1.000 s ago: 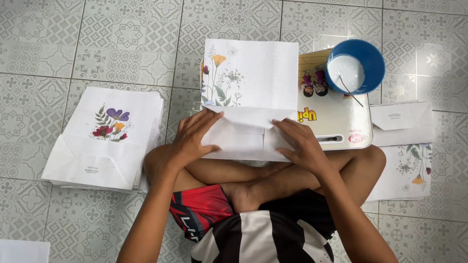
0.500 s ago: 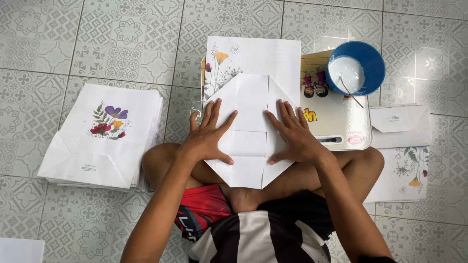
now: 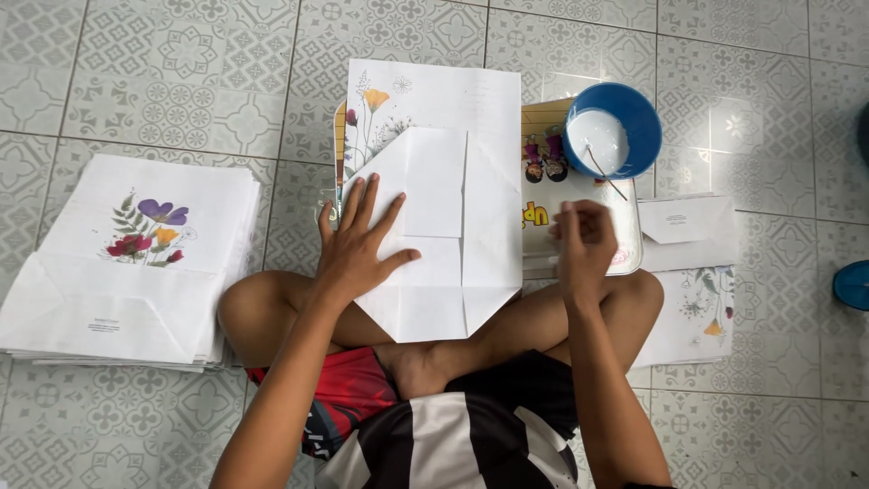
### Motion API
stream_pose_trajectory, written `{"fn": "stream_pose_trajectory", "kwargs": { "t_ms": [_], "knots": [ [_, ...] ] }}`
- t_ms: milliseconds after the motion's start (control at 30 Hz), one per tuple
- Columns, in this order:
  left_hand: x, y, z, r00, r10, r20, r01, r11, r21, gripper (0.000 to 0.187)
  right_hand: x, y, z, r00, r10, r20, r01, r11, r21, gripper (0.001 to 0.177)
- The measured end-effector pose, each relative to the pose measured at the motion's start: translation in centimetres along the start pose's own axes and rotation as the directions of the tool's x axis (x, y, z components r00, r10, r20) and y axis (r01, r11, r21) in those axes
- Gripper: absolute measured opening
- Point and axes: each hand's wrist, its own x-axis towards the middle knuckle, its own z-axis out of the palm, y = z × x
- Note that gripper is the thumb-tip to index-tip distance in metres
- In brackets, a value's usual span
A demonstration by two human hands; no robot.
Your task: Folding paper sheets and applying glue with a stick to assemble handmade paper bags.
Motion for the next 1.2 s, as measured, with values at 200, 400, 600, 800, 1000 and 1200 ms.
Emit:
{"fn": "stream_pose_trajectory", "kwargs": {
  "t_ms": [200,400,600,800,1000,1200],
  "knots": [
    [0.5,-0.3,1.3,0.988,0.027,-0.154,-0.024,0.999,0.023,0.082,2.5,1.8,-1.4,0.968,-0.215,-0.132,0.222,0.974,0.041,0.044],
    [0.2,-0.4,1.9,0.973,0.007,-0.233,-0.001,1.000,0.026,0.080,4.2,1.3,-0.9,0.913,-0.356,-0.198,0.354,0.934,-0.045,0.011],
    [0.4,-0.3,2.2,0.963,-0.016,-0.267,0.022,1.000,0.021,0.079,4.0,0.4,-1.4,0.886,-0.423,-0.188,0.421,0.905,-0.052,0.014],
    [0.3,-0.4,2.2,0.953,-0.029,-0.300,0.030,1.000,-0.003,0.076,2.6,-0.2,-0.4,0.924,-0.345,-0.166,0.352,0.936,0.019,0.015],
    [0.3,-0.5,2.5,0.936,-0.037,-0.351,0.039,0.999,-0.002,0.076,3.5,2.3,-1.7,0.950,-0.136,-0.283,0.218,0.934,0.283,0.019],
    [0.3,-0.5,2.5,0.933,-0.040,-0.359,0.042,0.999,-0.002,0.076,3.4,2.9,-1.9,0.960,-0.001,-0.281,0.126,0.894,0.430,0.019]
  ]
}}
